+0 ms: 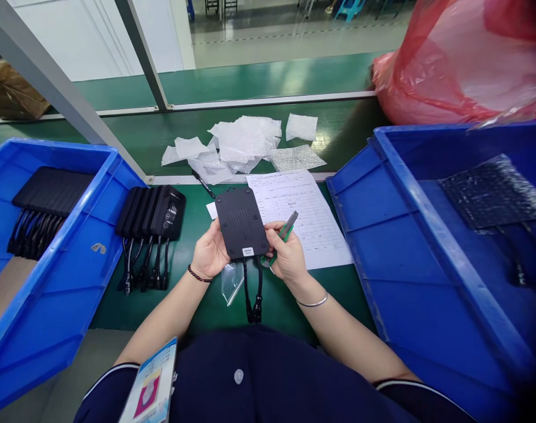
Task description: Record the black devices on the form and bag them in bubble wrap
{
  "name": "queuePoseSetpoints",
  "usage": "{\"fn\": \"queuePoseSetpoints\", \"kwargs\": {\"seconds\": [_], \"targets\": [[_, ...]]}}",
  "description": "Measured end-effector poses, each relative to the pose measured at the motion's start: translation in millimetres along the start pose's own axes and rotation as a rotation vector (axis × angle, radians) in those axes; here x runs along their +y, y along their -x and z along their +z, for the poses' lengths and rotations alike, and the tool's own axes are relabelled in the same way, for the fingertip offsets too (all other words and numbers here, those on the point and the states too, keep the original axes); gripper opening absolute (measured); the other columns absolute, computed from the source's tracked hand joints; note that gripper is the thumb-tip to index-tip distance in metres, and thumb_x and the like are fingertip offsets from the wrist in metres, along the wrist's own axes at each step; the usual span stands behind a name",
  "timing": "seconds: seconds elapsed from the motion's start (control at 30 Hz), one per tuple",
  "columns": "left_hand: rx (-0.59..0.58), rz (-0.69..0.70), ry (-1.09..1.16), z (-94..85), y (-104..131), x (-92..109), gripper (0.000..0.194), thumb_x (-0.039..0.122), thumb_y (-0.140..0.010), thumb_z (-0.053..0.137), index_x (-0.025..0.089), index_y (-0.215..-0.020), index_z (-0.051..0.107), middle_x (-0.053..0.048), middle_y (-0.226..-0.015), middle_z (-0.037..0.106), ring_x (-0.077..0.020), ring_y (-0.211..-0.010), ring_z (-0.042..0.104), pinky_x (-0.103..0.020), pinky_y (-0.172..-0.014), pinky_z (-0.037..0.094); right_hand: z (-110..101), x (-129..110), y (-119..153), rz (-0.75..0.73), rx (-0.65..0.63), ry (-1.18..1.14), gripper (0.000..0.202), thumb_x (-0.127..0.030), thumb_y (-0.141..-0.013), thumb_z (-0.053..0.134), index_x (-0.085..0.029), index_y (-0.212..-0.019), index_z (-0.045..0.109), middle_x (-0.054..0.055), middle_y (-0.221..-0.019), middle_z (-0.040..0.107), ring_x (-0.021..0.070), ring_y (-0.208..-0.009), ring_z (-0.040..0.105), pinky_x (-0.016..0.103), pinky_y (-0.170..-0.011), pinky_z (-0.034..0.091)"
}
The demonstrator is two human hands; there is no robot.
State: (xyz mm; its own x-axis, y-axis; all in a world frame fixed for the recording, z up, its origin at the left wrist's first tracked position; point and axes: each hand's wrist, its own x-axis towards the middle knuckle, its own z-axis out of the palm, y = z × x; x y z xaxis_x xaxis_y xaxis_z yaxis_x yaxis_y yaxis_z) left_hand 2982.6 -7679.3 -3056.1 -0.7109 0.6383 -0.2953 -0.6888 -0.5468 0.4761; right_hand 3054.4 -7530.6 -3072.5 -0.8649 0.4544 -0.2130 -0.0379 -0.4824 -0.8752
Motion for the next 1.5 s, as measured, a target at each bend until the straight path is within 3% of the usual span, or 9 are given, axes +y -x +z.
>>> {"fn": "queuePoseSetpoints", "kwargs": {"seconds": [0.53,0.63,0.73,0.87,0.97,1.23,1.37,1.43,1.5], "targets": [[-0.009,0.045,-0.063,-4.3,2,-1,0.051,0.013,-0.091,0.043,0.031,-0.139,0.042,-0.003,-0.125,0.062,-0.017,-0.11,0.06,-0.038,-0.107,0.037,1,0,-3,0.048,0.022,-0.036,0.039,-0.048,-0.066,0.076,-0.018,-0.081,0.056,-0.008,-0.051,0.041,0.004,-0.042,0.033,0.016,-0.035,0.027],[-0.014,0.071,-0.076,-2.4,2,-1,0.049,0.013,-0.089,0.047,0.031,-0.135,0.047,-0.002,-0.124,0.062,-0.0178,-0.113,0.059,-0.04,-0.108,0.036,-2,3,-3,-0.022,0.014,0.038,0.039,-0.047,-0.067,0.076,-0.019,-0.086,0.058,-0.005,-0.059,0.048,0.005,-0.047,0.04,0.017,-0.039,0.033],[-0.03,0.099,-0.104,-0.7,2,-1,0.045,0.015,-0.087,0.052,0.03,-0.13,0.052,-0.002,-0.127,0.06,-0.0191,-0.117,0.056,-0.042,-0.109,0.035,-5,7,-3,-0.158,-0.007,0.196,0.045,-0.037,-0.061,0.083,-0.02,-0.096,0.061,-0.001,-0.08,0.06,0.0085,-0.065,0.053,0.02,-0.055,0.045],[-0.022,0.108,-0.136,-2.9,0,-2,0.044,0.018,-0.083,0.059,0.032,-0.125,0.056,0.001,-0.123,0.063,-0.0178,-0.118,0.055,-0.039,-0.11,0.034,-6,8,-5,-0.157,0.091,0.265,0.036,-0.047,-0.072,0.072,-0.017,-0.089,0.065,-0.001,-0.067,0.056,0.0074,-0.054,0.046,0.021,-0.047,0.039],[-0.018,0.099,-0.15,-6.2,-1,-4,0.043,0.019,-0.081,0.062,0.032,-0.122,0.058,0.001,-0.124,0.063,-0.0173,-0.118,0.054,-0.037,-0.11,0.034,-3,6,-7,-0.126,0.154,0.227,0.04,-0.055,-0.075,0.065,-0.016,-0.083,0.065,-0.001,-0.063,0.053,0.0066,-0.048,0.042,0.021,-0.043,0.036],[-0.036,0.055,-0.19,-1.3,0,-8,0.046,0.025,-0.078,0.067,0.03,-0.123,0.057,0.0,-0.123,0.062,-0.0193,-0.122,0.051,-0.037,-0.108,0.036,-9,2,-8,-0.248,0.097,0.31,0.041,-0.042,-0.068,0.076,-0.02,-0.099,0.061,0.001,-0.085,0.059,0.0099,-0.07,0.054,0.024,-0.064,0.048],[0.05,0.09,-0.275,0.0,-1,-11,0.044,0.025,-0.072,0.074,0.024,-0.114,0.061,-0.003,-0.113,0.066,-0.0216,-0.107,0.06,-0.039,-0.099,0.045,-9,2,-8,-0.121,0.057,0.243,0.036,-0.051,-0.078,0.065,-0.018,-0.093,0.063,0.0,-0.069,0.055,0.0069,-0.054,0.045,0.019,-0.046,0.037],[0.126,0.106,-0.35,-2.1,-3,-14,0.044,0.021,-0.065,0.079,0.021,-0.106,0.062,-0.003,-0.102,0.069,-0.0202,-0.094,0.064,-0.039,-0.091,0.049,-8,4,-7,-0.105,0.014,0.238,0.037,-0.052,-0.08,0.062,-0.018,-0.094,0.063,0.0,-0.071,0.056,0.0058,-0.051,0.041,0.019,-0.043,0.032],[0.198,0.116,-0.385,-4.8,-5,-15,0.043,0.023,-0.064,0.081,0.019,-0.102,0.063,-0.003,-0.097,0.07,-0.0196,-0.087,0.065,-0.039,-0.089,0.05,-7,5,-6,-0.162,-0.028,0.287,0.036,-0.049,-0.079,0.064,-0.019,-0.099,0.061,0.002,-0.08,0.059,0.0057,-0.053,0.043,0.02,-0.046,0.036]]}}
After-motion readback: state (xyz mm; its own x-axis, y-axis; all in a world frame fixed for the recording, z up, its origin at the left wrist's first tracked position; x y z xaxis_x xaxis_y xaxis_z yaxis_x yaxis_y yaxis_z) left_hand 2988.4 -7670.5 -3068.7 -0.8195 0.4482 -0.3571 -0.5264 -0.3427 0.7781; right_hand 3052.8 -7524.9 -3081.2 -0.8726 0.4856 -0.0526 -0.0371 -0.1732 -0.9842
